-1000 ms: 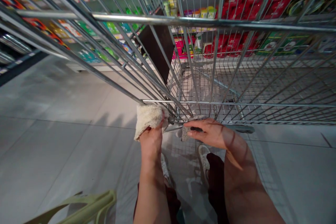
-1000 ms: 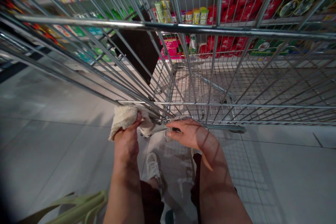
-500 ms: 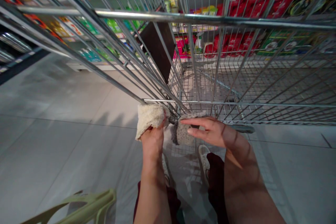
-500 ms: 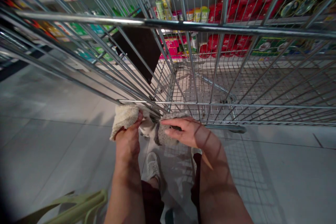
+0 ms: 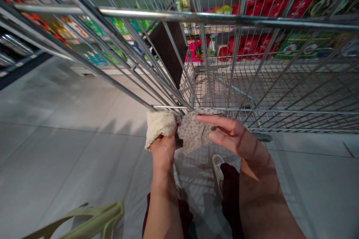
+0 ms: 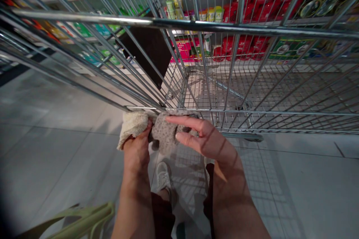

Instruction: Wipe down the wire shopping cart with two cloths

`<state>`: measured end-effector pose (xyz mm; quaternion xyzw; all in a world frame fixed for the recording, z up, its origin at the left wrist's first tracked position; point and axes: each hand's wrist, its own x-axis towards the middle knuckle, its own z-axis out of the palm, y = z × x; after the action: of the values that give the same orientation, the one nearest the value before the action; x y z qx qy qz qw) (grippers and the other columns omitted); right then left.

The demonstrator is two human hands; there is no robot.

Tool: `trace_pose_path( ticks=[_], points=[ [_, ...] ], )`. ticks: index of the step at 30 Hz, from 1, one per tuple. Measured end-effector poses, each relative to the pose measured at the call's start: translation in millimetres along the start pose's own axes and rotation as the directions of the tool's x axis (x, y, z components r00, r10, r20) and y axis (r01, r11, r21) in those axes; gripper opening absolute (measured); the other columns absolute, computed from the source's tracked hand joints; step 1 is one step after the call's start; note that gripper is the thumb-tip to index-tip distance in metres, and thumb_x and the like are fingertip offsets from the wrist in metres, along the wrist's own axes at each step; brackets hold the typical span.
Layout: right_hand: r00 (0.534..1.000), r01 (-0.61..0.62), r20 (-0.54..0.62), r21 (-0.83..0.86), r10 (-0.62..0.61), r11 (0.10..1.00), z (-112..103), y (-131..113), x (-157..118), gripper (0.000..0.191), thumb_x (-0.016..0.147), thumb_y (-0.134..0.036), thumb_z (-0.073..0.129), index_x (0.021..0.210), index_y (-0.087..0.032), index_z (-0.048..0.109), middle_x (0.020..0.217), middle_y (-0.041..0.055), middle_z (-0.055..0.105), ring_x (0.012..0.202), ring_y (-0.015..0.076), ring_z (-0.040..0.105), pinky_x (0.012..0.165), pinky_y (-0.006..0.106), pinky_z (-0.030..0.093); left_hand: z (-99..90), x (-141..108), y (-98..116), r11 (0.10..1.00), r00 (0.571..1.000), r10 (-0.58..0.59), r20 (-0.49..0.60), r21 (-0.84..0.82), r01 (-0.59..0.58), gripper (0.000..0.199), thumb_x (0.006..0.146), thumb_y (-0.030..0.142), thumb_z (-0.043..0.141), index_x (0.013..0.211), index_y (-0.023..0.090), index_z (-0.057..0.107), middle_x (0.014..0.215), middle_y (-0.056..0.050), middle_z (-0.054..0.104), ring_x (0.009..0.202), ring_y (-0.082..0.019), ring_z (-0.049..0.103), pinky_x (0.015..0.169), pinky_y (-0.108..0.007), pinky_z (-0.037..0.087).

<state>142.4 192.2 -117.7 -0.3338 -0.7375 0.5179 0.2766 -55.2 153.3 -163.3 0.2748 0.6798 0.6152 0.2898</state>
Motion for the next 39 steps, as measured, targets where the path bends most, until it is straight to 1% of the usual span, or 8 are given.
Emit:
trace_pose_path(
  ticks=[8, 13, 17, 21, 24, 27, 34, 39],
  points=[
    [0.919, -0.335, -0.027, -0.579, 0.394, 0.743, 16.3, 46.0, 6.3, 0.042, 0.085, -0.048, 0.061, 0.121, -0.030, 0.070, 0.119, 0.0057, 0.071, 0.118, 0.0282, 0.062, 0.105, 0.045, 0.047, -2.4, 2.1, -7.1, 0.999, 1.000, 0.030, 0.006, 0.031, -0.030, 0.056, 0.070, 0.043, 0.078, 0.119, 0.020, 0.067, 0.128, -0.007, 0.066, 0.128, -0.025, 0.055, 0.116, -0.037, 0.036],
    [0.998, -0.055, 0.006, -0.215, 0.058, 0.975, 5.6, 21.5, 1.5, 0.038, 0.089, -0.042, 0.059, 0.123, -0.029, 0.069, 0.118, 0.0031, 0.072, 0.111, 0.0219, 0.066, 0.101, 0.038, 0.051, -0.4, -0.6, 1.7, 0.998, 1.000, 0.017, -0.024, 0.053, -0.016, 0.057, 0.068, 0.041, 0.079, 0.119, 0.018, 0.067, 0.127, -0.008, 0.067, 0.126, -0.025, 0.057, 0.116, -0.037, 0.036],
    [0.985, 0.097, -0.145, 0.020, -0.093, 0.995, -2.0, 5.9, -0.9, 0.037, 0.092, -0.041, 0.056, 0.125, -0.030, 0.067, 0.124, 0.0010, 0.069, 0.114, 0.0215, 0.064, 0.102, 0.038, 0.050, 2.5, -3.2, 7.3, 0.999, 1.000, -0.017, -0.023, 0.041, 0.018, 0.055, 0.071, 0.041, 0.076, 0.120, 0.018, 0.067, 0.130, -0.009, 0.065, 0.125, -0.026, 0.058, 0.114, -0.038, 0.039],
    [0.997, -0.076, -0.022, -0.189, 0.073, 0.979, 4.0, 23.5, 3.7, 0.036, 0.091, -0.043, 0.055, 0.121, -0.028, 0.070, 0.117, 0.0029, 0.072, 0.110, 0.0219, 0.066, 0.100, 0.039, 0.051, 4.4, -4.5, 9.7, 0.996, 0.998, -0.039, -0.038, 0.075, 0.042, 0.056, 0.069, 0.036, 0.077, 0.120, 0.018, 0.067, 0.127, -0.008, 0.067, 0.128, -0.026, 0.056, 0.114, -0.037, 0.039],
    [0.953, -0.270, -0.019, -0.508, 0.303, 0.818, 13.0, 43.3, 6.1, 0.036, 0.087, -0.043, 0.059, 0.117, -0.028, 0.072, 0.112, 0.0042, 0.074, 0.108, 0.0247, 0.067, 0.099, 0.041, 0.052, 4.1, -3.8, 8.6, 0.996, 0.999, -0.034, -0.035, 0.083, 0.037, 0.057, 0.067, 0.033, 0.078, 0.121, 0.019, 0.067, 0.125, -0.007, 0.068, 0.130, -0.025, 0.053, 0.115, -0.036, 0.036],
    [0.931, -0.316, -0.054, -0.614, 0.361, 0.723, 17.4, 54.3, 5.0, 0.038, 0.086, -0.046, 0.061, 0.118, -0.030, 0.072, 0.116, 0.0039, 0.073, 0.112, 0.0261, 0.066, 0.101, 0.042, 0.050, 3.0, -2.7, 5.3, 0.997, 1.000, -0.019, -0.018, 0.078, 0.020, 0.058, 0.068, 0.035, 0.077, 0.123, 0.019, 0.065, 0.127, -0.007, 0.067, 0.128, -0.025, 0.055, 0.115, -0.036, 0.036],
    [0.999, -0.021, 0.035, -0.266, 0.031, 0.964, 5.9, 25.9, 3.1, 0.039, 0.088, -0.041, 0.060, 0.125, -0.030, 0.067, 0.120, 0.0024, 0.071, 0.114, 0.0215, 0.065, 0.101, 0.038, 0.050, 2.5, -2.3, -0.4, 0.998, 1.000, 0.009, 0.004, 0.069, -0.009, 0.060, 0.070, 0.037, 0.076, 0.126, 0.021, 0.063, 0.127, -0.006, 0.067, 0.127, -0.024, 0.056, 0.115, -0.037, 0.036],
    [0.996, 0.094, 0.007, -0.067, -0.094, 0.993, 2.1, 12.0, 5.0, 0.040, 0.092, -0.041, 0.056, 0.129, -0.028, 0.064, 0.130, 0.0021, 0.066, 0.124, 0.0199, 0.059, 0.105, 0.036, 0.047, 4.9, -6.2, 9.2, 0.996, 1.000, -0.024, -0.013, 0.089, 0.025, 0.052, 0.071, 0.038, 0.074, 0.119, 0.020, 0.067, 0.124, -0.008, 0.068, 0.125, -0.026, 0.058, 0.113, -0.038, 0.039]
  ],
)
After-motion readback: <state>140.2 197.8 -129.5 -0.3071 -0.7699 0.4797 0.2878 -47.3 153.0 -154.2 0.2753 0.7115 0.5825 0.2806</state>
